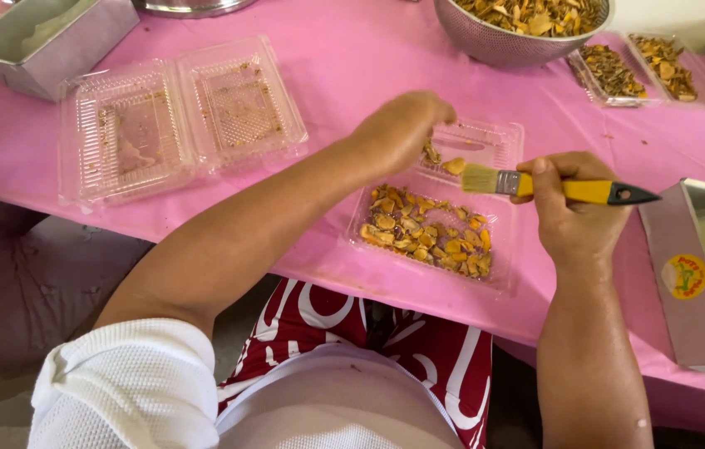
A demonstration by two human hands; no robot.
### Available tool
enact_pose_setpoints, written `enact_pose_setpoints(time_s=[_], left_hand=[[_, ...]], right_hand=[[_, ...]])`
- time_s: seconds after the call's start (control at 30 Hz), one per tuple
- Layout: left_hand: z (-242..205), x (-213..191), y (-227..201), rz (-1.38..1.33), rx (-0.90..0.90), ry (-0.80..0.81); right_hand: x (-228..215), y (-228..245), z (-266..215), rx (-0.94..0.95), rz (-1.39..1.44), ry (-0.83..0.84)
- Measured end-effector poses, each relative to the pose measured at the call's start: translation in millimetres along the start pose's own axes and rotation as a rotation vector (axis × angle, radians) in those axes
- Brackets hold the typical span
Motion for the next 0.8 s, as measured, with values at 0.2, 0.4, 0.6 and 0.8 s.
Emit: enact_pose_setpoints(time_s=[0.2,0.4,0.6,0.8], left_hand=[[-46,28,0,0.206,0.015,0.445],[-38,44,23,0.315,0.045,0.427],[-32,56,42,0.417,0.208,0.331],[-30,59,53,0.463,0.225,0.280]], right_hand=[[-2,2,-2,-0.015,-0.023,-0.010],[0,2,-1,0.022,-0.018,-0.007],[1,2,-2,0.031,-0.016,-0.008],[0,0,-2,0.015,-0.041,-0.010]])
Point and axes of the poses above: each hand's wrist, its own z-axis towards the middle knuckle, its own x-axis out of the palm, y = z × x, the point moved 1 cm from there along z, towards the middle knuckle, and after that the axes turned 11 degrees about -z, right-handed, at the moved point
